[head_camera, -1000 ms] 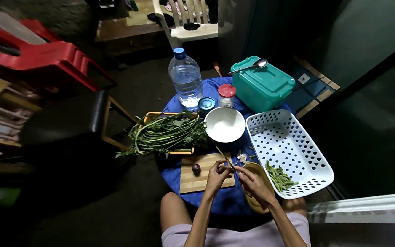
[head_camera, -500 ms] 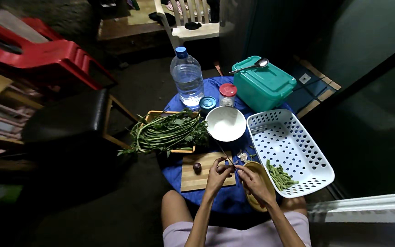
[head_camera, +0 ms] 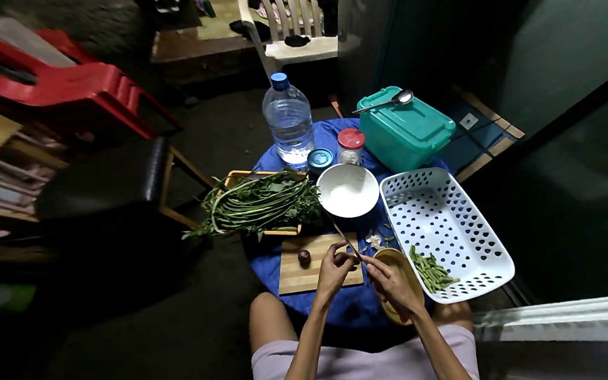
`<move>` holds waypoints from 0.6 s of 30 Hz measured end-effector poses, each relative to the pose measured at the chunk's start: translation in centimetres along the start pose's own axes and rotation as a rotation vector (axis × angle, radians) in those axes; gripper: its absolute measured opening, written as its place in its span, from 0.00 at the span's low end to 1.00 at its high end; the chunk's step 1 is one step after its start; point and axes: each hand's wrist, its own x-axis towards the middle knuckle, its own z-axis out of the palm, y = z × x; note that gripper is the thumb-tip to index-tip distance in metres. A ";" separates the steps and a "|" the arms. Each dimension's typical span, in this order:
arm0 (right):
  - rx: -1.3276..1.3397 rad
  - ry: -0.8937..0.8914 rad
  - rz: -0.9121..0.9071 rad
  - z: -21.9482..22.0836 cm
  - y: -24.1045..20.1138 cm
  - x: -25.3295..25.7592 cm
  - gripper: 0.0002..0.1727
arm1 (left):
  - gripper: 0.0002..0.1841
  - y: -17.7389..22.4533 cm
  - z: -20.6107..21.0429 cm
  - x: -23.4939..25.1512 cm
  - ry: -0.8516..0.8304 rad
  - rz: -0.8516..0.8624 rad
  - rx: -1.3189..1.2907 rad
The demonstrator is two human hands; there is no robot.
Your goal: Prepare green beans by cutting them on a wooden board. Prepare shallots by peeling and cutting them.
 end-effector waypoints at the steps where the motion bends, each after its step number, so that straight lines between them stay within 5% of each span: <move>1: 0.009 0.000 0.002 0.0 0.0 -0.1 0.25 | 0.29 0.0 -0.1 0.0 -0.006 -0.006 -0.003; 18: 0.090 -0.009 0.044 -0.5 -0.2 0.1 0.25 | 0.24 -0.3 0.1 -0.2 -0.033 -0.057 -0.061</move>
